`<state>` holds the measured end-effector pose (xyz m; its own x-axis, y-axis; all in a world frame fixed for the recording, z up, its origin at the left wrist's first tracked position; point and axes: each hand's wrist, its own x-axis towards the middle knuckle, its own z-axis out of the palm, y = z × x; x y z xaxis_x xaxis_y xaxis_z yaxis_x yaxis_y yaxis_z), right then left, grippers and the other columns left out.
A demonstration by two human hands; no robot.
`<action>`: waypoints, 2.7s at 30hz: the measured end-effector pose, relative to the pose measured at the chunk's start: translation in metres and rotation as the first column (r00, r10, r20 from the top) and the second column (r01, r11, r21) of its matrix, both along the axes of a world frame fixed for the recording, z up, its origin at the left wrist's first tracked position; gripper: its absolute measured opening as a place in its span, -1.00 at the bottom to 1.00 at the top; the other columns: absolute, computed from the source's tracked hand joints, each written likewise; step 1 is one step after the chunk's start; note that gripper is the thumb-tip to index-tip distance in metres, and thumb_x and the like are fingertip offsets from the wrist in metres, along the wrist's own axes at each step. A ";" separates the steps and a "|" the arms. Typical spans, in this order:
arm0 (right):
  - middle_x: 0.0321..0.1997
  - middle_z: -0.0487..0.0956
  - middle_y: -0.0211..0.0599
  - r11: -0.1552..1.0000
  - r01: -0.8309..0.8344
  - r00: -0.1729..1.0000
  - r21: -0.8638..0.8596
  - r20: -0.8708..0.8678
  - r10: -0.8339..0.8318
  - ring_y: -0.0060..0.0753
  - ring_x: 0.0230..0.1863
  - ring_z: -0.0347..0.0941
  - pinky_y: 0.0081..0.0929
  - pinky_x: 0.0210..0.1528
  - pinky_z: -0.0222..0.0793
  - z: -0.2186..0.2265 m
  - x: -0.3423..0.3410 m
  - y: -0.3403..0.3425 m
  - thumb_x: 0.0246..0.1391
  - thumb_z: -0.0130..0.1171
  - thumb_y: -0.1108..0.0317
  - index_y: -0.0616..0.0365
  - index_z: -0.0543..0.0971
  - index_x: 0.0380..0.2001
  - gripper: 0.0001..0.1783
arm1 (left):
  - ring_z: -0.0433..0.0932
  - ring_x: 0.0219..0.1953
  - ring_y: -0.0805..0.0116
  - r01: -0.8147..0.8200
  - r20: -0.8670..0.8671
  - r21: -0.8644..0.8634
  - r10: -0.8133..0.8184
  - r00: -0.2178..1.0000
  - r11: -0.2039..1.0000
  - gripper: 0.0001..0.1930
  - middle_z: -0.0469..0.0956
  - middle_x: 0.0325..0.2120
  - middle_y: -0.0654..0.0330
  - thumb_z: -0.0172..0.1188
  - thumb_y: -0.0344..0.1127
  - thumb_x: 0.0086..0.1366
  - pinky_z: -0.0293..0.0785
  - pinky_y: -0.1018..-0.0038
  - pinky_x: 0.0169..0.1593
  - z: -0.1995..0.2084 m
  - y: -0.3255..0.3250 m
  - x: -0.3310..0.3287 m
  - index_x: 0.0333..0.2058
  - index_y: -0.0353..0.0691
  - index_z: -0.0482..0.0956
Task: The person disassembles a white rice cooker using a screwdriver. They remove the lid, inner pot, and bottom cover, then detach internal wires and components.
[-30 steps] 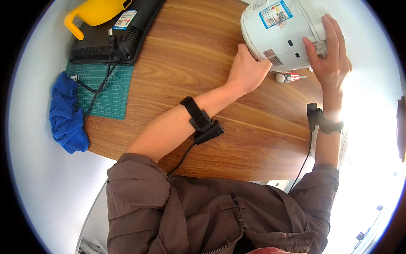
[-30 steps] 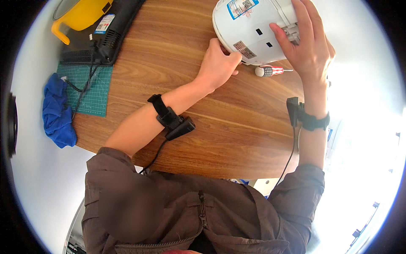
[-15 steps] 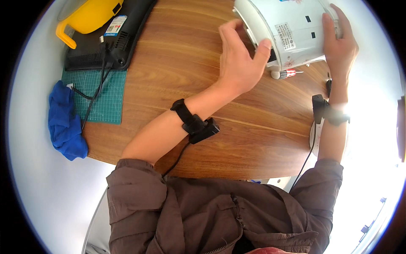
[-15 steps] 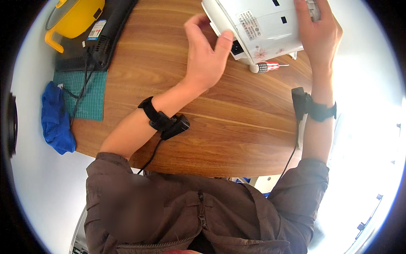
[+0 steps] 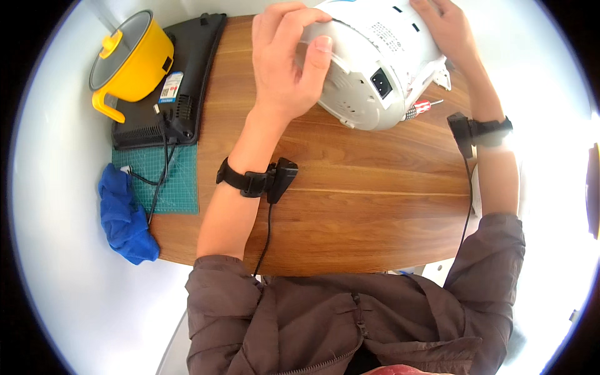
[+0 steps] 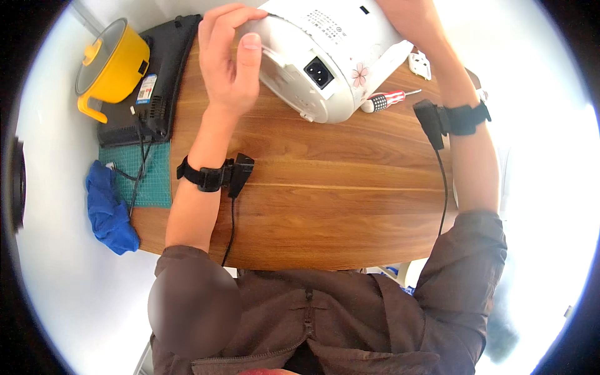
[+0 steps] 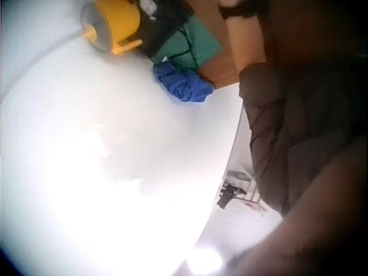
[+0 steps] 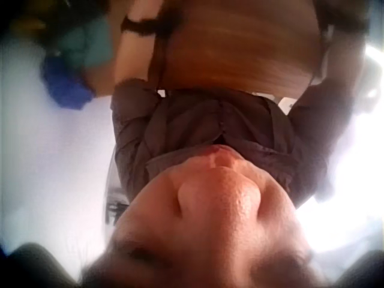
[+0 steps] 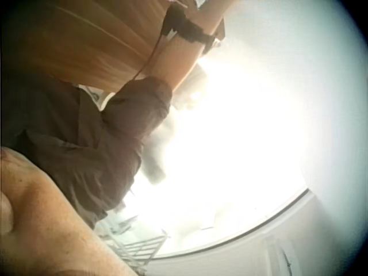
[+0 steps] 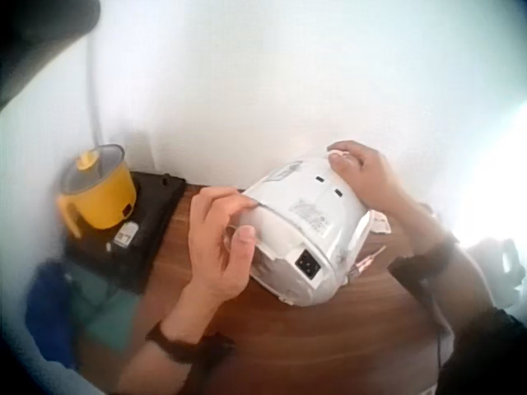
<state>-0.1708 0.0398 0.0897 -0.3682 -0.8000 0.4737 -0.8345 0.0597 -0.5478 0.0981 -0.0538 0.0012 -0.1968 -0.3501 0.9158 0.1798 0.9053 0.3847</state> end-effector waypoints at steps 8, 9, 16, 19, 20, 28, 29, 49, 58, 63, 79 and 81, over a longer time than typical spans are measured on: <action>-0.05 0.77 -0.07 0.997 -0.080 0.994 0.014 0.073 0.079 -0.33 0.00 0.66 -0.30 0.12 0.55 -0.003 -0.004 -0.008 0.39 0.24 0.01 0.25 0.69 0.13 -0.48 | 0.35 -0.37 0.07 -0.015 0.033 -0.156 0.020 0.999 0.988 -0.87 0.36 -0.45 0.06 0.12 -0.41 0.36 0.24 0.20 -0.26 0.024 -0.012 -0.026 -0.39 -0.27 0.40; -0.05 0.77 -0.07 0.995 -0.098 0.994 -0.010 0.046 0.098 -0.34 0.00 0.66 -0.30 0.12 0.55 -0.003 -0.004 -0.009 0.39 0.24 0.00 0.27 0.69 0.12 -0.47 | 0.35 -0.38 0.07 -0.017 0.024 -0.174 0.021 0.999 0.985 -0.86 0.35 -0.46 0.05 0.11 -0.41 0.36 0.23 0.20 -0.27 0.025 -0.012 -0.029 -0.40 -0.27 0.40; -0.04 0.77 -0.04 0.995 -0.092 0.990 -0.032 0.102 0.094 -0.34 0.00 0.66 -0.31 0.12 0.56 -0.008 -0.010 0.001 0.37 0.24 -0.04 0.31 0.69 0.12 -0.42 | 0.47 -0.31 0.08 0.078 0.347 -0.212 0.000 0.938 0.974 -0.86 0.46 -0.38 0.00 0.10 -0.37 0.39 0.40 0.27 -0.20 0.032 -0.019 -0.014 -0.27 -0.36 0.48; -0.05 0.77 -0.04 0.998 -0.041 0.993 -0.047 0.107 0.046 -0.34 0.00 0.66 -0.32 0.11 0.56 -0.012 -0.011 0.008 0.37 0.25 -0.03 0.30 0.69 0.13 -0.42 | 0.35 -0.45 0.23 0.022 0.210 -0.229 0.028 0.977 0.973 -0.95 0.37 -0.51 0.11 0.00 -0.46 0.25 0.33 0.37 -0.31 0.028 -0.011 -0.017 -0.38 -0.30 0.41; -0.05 0.77 -0.05 0.998 -0.017 0.995 -0.055 0.101 0.022 -0.34 0.00 0.66 -0.32 0.11 0.56 -0.013 -0.010 0.010 0.37 0.25 -0.03 0.29 0.69 0.13 -0.42 | 0.30 -0.49 0.23 0.029 0.137 -0.245 0.005 0.991 0.969 -0.94 0.34 -0.54 0.12 -0.02 -0.48 0.22 0.28 0.38 -0.35 0.027 -0.008 -0.018 -0.44 -0.29 0.38; -0.02 0.77 -0.09 0.994 -0.101 0.981 -0.037 0.163 0.106 -0.37 0.01 0.65 -0.32 0.09 0.58 -0.009 -0.012 0.004 0.38 0.26 0.02 0.22 0.69 0.17 -0.47 | 0.32 -0.49 0.17 -0.049 0.092 -0.239 0.073 0.993 0.970 -0.91 0.38 -0.54 0.22 0.15 -0.38 0.14 0.28 0.30 -0.37 0.034 -0.006 -0.028 -0.49 -0.14 0.42; -0.02 0.77 -0.09 0.996 -0.087 0.976 -0.016 0.201 0.088 -0.37 0.01 0.65 -0.32 0.09 0.58 -0.009 -0.012 0.004 0.38 0.27 0.02 0.21 0.69 0.16 -0.48 | 0.34 -0.47 0.16 -0.043 0.052 -0.286 0.060 0.997 0.957 -0.91 0.40 -0.52 0.22 0.18 -0.35 0.15 0.29 0.30 -0.36 0.035 -0.006 -0.030 -0.48 -0.13 0.44; -0.01 0.77 0.05 0.986 -0.104 0.984 -0.133 0.132 0.121 -0.17 0.01 0.72 -0.25 0.10 0.59 -0.019 -0.025 0.016 0.29 0.29 -0.01 0.20 0.71 0.12 -0.46 | 0.42 -0.37 0.14 -0.005 0.169 -0.627 0.142 0.975 0.779 -0.67 0.51 -0.38 0.17 0.17 0.03 0.30 0.29 0.25 -0.25 0.048 0.014 -0.042 -0.38 -0.12 0.51; -0.02 0.77 0.10 0.979 -0.103 0.991 -0.177 0.068 0.117 -0.09 0.01 0.73 -0.22 0.09 0.60 -0.023 -0.028 0.015 0.28 0.30 -0.03 0.19 0.72 0.10 -0.46 | 0.42 -0.39 0.12 0.118 0.236 -0.679 0.063 0.970 0.725 -0.71 0.49 -0.41 0.11 0.14 -0.06 0.31 0.36 0.22 -0.29 0.059 0.005 -0.043 -0.37 -0.19 0.48; -0.02 0.77 0.11 0.977 -0.103 0.990 -0.187 0.081 0.119 -0.09 0.00 0.73 -0.22 0.09 0.60 -0.024 -0.034 0.008 0.29 0.30 -0.03 0.18 0.72 0.10 -0.46 | 0.42 -0.40 0.10 0.085 0.259 -0.718 0.153 0.954 0.691 -0.63 0.47 -0.38 0.10 0.07 0.04 0.37 0.39 0.19 -0.29 0.057 0.018 -0.026 -0.36 -0.18 0.51; 0.03 0.78 -0.02 0.984 -0.067 0.982 -0.164 0.165 0.095 -0.19 0.04 0.70 -0.26 0.15 0.57 -0.023 -0.035 0.002 0.33 0.28 -0.03 0.19 0.72 0.12 -0.46 | 0.41 -0.45 0.14 0.097 0.313 -0.698 0.181 0.932 0.710 -0.30 0.42 -0.48 0.16 -0.10 0.42 0.55 0.40 0.31 -0.39 0.035 0.015 0.037 -0.30 -0.21 0.51; 0.03 0.78 -0.03 0.984 -0.063 0.981 -0.167 0.173 0.092 -0.19 0.04 0.70 -0.27 0.15 0.57 -0.023 -0.034 0.002 0.33 0.28 -0.03 0.19 0.71 0.13 -0.46 | 0.39 -0.46 0.14 0.102 0.299 -0.689 0.153 0.942 0.717 -0.30 0.39 -0.50 0.17 -0.08 0.42 0.55 0.40 0.32 -0.40 0.030 0.016 0.047 -0.29 -0.21 0.49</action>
